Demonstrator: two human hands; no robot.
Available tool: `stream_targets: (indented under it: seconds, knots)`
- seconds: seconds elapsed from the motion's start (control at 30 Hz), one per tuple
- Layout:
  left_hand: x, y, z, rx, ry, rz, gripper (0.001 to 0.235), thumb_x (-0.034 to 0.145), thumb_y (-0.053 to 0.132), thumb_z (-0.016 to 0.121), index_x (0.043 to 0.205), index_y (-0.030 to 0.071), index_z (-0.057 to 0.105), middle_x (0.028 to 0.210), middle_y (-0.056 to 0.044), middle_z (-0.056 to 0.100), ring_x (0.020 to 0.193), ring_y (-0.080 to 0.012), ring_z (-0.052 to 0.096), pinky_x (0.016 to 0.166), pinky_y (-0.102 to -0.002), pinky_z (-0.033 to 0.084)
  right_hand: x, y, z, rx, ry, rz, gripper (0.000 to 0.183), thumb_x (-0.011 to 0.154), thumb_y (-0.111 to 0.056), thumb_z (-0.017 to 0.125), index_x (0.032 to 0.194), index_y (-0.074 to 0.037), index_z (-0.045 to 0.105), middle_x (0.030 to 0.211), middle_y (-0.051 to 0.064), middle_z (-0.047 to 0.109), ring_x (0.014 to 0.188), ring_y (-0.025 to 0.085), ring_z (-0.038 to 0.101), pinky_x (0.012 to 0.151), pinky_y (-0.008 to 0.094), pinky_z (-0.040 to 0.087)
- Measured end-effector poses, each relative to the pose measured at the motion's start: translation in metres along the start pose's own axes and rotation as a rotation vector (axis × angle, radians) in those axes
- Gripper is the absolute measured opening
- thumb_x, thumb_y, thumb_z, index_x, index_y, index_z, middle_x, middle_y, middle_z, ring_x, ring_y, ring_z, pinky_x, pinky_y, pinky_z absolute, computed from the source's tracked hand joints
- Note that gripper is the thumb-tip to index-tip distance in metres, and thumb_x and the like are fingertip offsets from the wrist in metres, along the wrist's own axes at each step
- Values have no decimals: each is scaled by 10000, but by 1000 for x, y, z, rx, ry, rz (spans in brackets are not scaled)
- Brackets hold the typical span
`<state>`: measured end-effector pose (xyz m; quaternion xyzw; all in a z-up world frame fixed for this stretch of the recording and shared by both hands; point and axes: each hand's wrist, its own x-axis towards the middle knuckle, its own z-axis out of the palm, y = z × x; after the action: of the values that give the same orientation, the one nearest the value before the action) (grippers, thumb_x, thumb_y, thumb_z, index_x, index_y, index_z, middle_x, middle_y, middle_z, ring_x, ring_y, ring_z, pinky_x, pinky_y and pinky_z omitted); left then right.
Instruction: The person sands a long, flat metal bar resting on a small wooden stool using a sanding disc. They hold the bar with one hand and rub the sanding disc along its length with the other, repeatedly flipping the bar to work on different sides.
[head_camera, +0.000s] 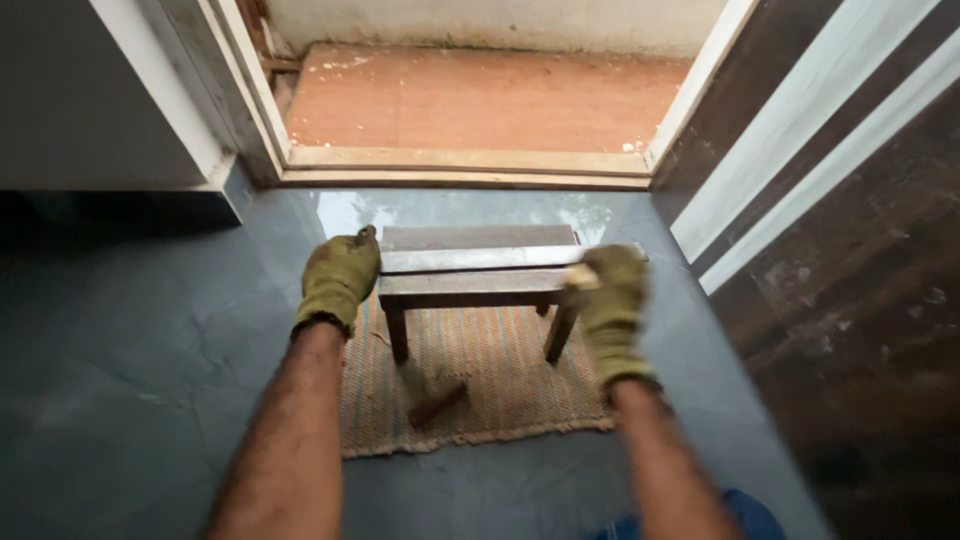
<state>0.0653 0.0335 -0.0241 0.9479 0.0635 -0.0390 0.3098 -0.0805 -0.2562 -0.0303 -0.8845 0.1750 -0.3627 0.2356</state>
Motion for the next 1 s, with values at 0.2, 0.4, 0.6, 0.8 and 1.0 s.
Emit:
stream_targets:
  seconds: [0.2, 0.4, 0.6, 0.8, 1.0]
  knots:
    - [4, -12, -3, 6, -2, 6, 624, 991, 558, 425, 1127, 48, 758, 1213, -297, 666, 1183, -488, 606, 1042, -520, 465, -46, -126, 73, -79, -202, -365, 299, 715, -396, 817, 843, -160, 685, 920, 57, 645, 873, 219, 619, 753, 384, 579]
    - [5, -22, -2, -14, -13, -6, 610, 960, 562, 454, 1126, 65, 765, 1216, -287, 674, 1182, -479, 616, 1051, -502, 472, 16, -6, 4, 73, -494, -13, 350, 671, -129, 859, 969, -101, 679, 956, 56, 644, 822, 196, 632, 695, 283, 589]
    - [4, -15, -4, -7, -6, -53, 624, 976, 566, 441, 1136, 51, 757, 1227, -273, 678, 1183, -470, 621, 1048, -500, 473, 19, 30, -19, -218, -125, -267, 276, 626, -237, 937, 785, -124, 743, 887, 75, 695, 876, 266, 619, 835, 435, 534]
    - [-2, -11, -9, 45, -28, -82, 628, 1004, 551, 408, 1151, 52, 759, 1239, -276, 682, 1182, -465, 632, 1066, -486, 470, -41, -113, 64, -102, -106, -426, 186, 682, -268, 842, 731, -141, 715, 825, 64, 692, 839, 248, 627, 770, 461, 558]
    - [0, -18, -10, 17, -30, -36, 618, 996, 537, 425, 1142, 36, 756, 1239, -282, 676, 1187, -470, 624, 1061, -494, 469, 8, -4, 11, -25, -269, -227, 147, 702, -102, 805, 807, -145, 712, 855, 49, 688, 857, 218, 638, 810, 379, 554]
